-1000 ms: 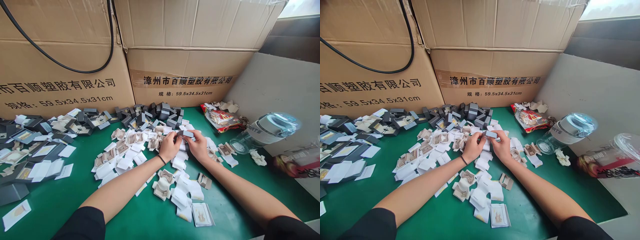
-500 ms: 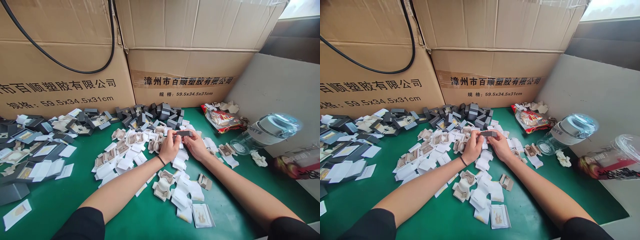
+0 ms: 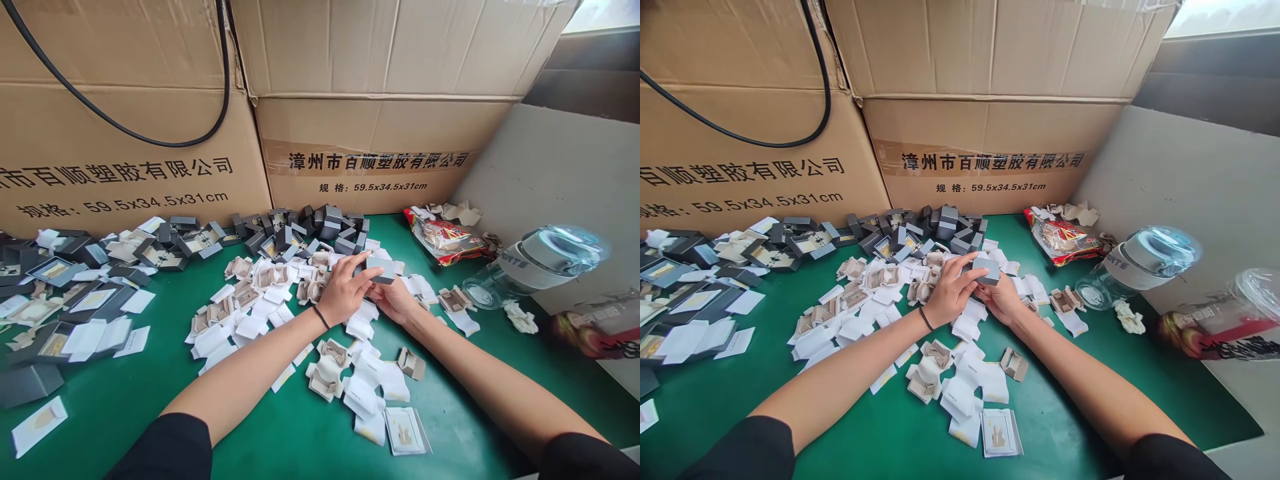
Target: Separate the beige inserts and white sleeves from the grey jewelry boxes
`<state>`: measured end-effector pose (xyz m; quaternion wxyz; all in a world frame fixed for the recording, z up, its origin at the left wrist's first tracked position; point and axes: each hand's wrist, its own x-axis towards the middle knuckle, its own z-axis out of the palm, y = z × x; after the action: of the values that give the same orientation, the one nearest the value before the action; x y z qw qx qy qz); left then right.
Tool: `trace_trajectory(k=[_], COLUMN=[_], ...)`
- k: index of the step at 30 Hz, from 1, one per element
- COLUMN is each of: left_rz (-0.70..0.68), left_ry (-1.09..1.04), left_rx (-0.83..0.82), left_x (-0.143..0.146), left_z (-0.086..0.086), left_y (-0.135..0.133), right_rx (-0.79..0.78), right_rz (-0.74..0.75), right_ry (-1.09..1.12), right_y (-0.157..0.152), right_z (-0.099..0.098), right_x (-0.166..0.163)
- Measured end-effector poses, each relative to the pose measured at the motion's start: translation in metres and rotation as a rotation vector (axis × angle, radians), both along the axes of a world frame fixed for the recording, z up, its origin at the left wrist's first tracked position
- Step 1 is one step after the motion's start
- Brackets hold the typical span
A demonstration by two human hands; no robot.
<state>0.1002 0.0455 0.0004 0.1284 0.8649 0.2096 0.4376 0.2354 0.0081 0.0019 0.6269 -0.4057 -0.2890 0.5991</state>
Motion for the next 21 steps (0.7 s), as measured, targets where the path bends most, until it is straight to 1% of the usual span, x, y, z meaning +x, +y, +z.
trace_trajectory(k=[3,5,7,10,13,17,19,21], left_rz=[-0.015,-0.06,-0.11,-0.128,-0.105,-0.038,-0.013,0.014], left_ry=[-0.012,-0.029,-0.046,-0.04,-0.035,-0.026,-0.005,-0.001], left_rx=[0.015,0.018,0.02,0.023,0.02,0.048,0.057,0.028], left_x=[0.0,0.0,-0.001,-0.002,-0.003,-0.005,-0.005,-0.004], left_z=[-0.001,-0.001,-0.002,-0.003,-0.003,0.0,0.001,0.001], left_y=[0.001,0.0,-0.001,-0.002,-0.004,-0.007,-0.007,-0.007], right_rx=[-0.012,-0.019,-0.017,0.005,0.02,-0.019,-0.011,0.024], right_rz=[-0.005,0.003,0.01,0.045,0.091,0.112,0.095,0.079], right_ry=[0.008,-0.009,-0.04,-0.116,-0.213,-0.31,-0.319,-0.294], right_y=[-0.001,-0.001,-0.002,-0.003,-0.004,-0.003,-0.003,-0.003], right_z=[-0.001,-0.001,-0.001,0.001,0.001,-0.006,-0.01,-0.011], right_x=[0.0,0.002,0.004,0.006,0.006,0.003,0.002,0.001])
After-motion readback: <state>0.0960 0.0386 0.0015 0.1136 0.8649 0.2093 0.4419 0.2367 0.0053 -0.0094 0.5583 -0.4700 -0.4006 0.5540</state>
